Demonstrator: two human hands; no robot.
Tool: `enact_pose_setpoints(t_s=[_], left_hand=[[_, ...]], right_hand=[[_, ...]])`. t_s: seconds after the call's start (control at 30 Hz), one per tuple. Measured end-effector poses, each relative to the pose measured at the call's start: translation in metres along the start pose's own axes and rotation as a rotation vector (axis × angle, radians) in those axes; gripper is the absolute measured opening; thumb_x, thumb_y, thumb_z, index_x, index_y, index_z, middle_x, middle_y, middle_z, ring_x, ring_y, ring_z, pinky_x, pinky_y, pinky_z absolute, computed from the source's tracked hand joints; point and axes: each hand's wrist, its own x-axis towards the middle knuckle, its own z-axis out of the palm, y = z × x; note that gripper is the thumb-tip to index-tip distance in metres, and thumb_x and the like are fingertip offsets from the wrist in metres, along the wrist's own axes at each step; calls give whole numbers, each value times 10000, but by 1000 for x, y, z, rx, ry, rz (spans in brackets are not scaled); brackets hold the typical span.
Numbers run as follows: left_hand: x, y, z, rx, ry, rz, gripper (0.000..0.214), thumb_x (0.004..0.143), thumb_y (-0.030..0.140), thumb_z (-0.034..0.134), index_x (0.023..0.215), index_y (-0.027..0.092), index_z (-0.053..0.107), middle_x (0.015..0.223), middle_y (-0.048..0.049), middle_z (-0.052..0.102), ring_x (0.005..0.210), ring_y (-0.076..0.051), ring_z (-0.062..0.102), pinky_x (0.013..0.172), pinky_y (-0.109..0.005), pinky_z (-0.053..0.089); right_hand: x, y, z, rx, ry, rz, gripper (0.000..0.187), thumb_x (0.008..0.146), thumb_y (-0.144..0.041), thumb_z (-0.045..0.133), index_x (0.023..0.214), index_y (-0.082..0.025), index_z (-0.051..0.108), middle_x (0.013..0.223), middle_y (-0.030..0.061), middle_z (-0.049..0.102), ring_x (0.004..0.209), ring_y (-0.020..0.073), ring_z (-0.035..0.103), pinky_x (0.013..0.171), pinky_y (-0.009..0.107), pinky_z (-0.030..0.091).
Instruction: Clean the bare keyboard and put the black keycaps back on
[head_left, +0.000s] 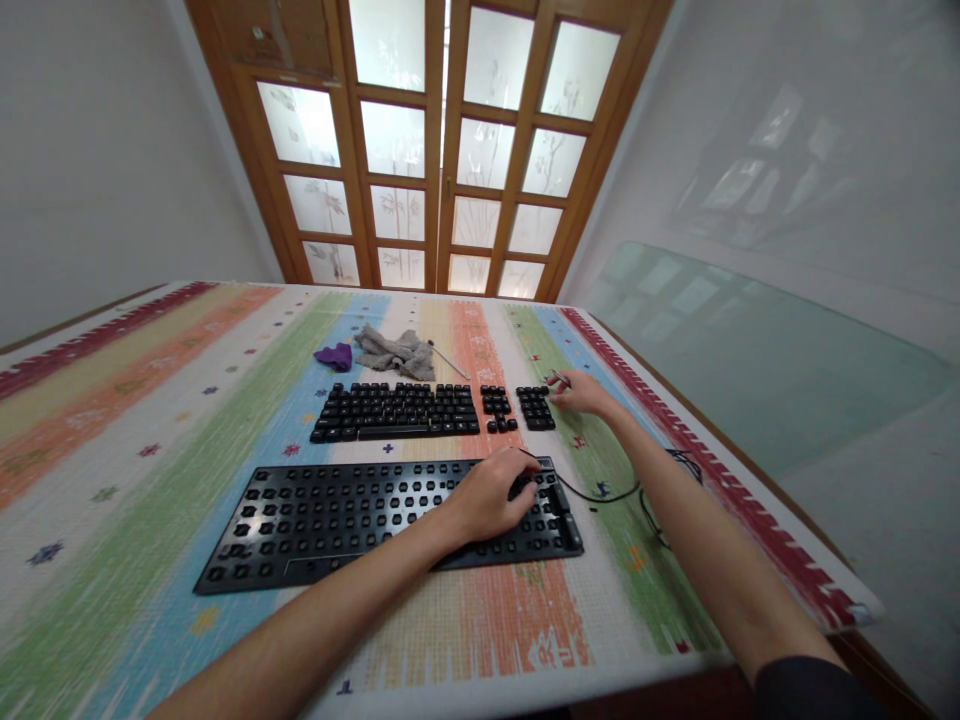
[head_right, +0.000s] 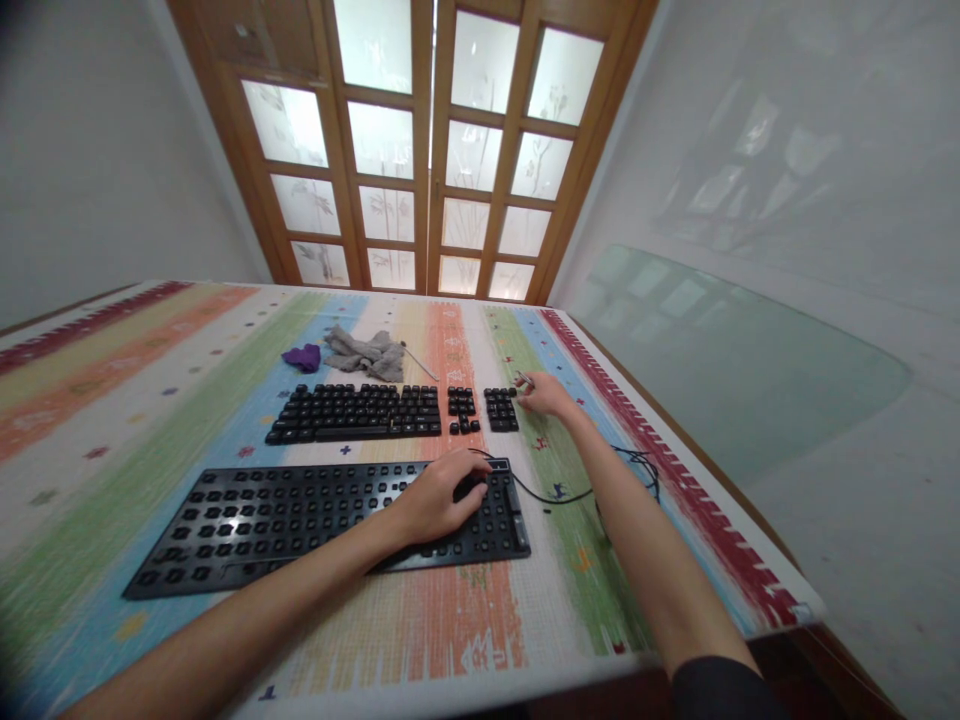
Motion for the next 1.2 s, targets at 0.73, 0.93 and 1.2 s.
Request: enact_pose_setpoints(t_s=[0.73, 0.93, 1.2], left_hand=[[-1, 5, 3, 497, -93, 272, 149, 908, 136, 470, 878, 135, 615, 949, -119, 648, 955, -252, 613, 866, -404, 532], [-6, 3, 2, 505, -67, 304, 147, 901, 149, 506, 962, 129, 638, 1031, -105, 685, 1028, -248, 625, 943, -405, 531], [-14, -3, 7, 493, 1, 313, 187, 894, 159, 524, 1013, 107, 659, 1123, -131, 704, 1115, -251, 635, 1007, -405, 515]], right_hand=[[-159, -61, -12, -137, -272, -189, 348, 880, -465, 582, 729, -158, 650, 713, 70, 696, 636, 165, 586, 543, 259, 277], [-166, -73, -6, -262, -309, -139, 357, 922, -384, 481, 866, -114, 709, 899, 154, 744, 803, 230, 684, 605, 258, 362], [-164, -85, -2, -352, -345, -71, 461, 918, -424, 447, 975, -63, 729, 1009, 233, 727, 905, 290, 701, 697, 291, 459]])
